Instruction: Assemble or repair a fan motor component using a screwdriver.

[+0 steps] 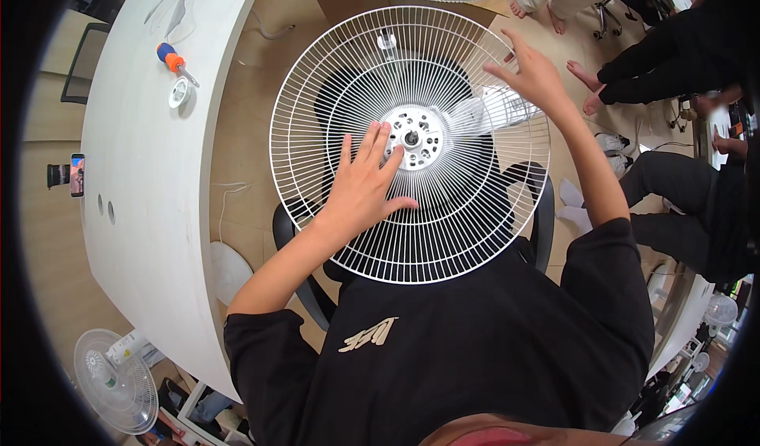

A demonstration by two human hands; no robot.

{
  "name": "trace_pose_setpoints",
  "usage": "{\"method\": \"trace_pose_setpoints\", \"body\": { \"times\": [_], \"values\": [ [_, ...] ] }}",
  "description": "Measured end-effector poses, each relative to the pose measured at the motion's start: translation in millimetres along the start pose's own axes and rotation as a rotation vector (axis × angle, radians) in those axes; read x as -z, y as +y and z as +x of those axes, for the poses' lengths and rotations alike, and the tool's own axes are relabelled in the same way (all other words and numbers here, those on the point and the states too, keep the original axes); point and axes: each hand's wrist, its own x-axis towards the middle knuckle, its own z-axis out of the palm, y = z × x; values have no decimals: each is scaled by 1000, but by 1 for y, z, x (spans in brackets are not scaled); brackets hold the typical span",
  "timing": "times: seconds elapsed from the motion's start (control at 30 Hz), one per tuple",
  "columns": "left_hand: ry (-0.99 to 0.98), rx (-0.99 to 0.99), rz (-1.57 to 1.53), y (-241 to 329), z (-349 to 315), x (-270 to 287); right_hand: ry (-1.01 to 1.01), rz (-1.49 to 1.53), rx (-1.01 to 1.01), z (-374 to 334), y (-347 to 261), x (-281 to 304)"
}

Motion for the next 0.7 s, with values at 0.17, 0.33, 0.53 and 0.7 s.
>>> {"method": "trace_pose_setpoints", "body": {
  "times": [0.17, 0.33, 0.53, 0.7],
  "values": [
    [-64, -14, 29, 1, 5, 4, -25, 31, -6, -20, 5, -9],
    [-47, -39, 59, 0, 3, 1, -55, 60, -64, -19, -2, -10],
    [-55, -38, 85, -4, 6, 0, -37, 70, -111, -22, -1, -14],
    [-8, -27, 24, -6, 4, -9, -20, 19, -74, -21, -9, -8]
  ]
}}
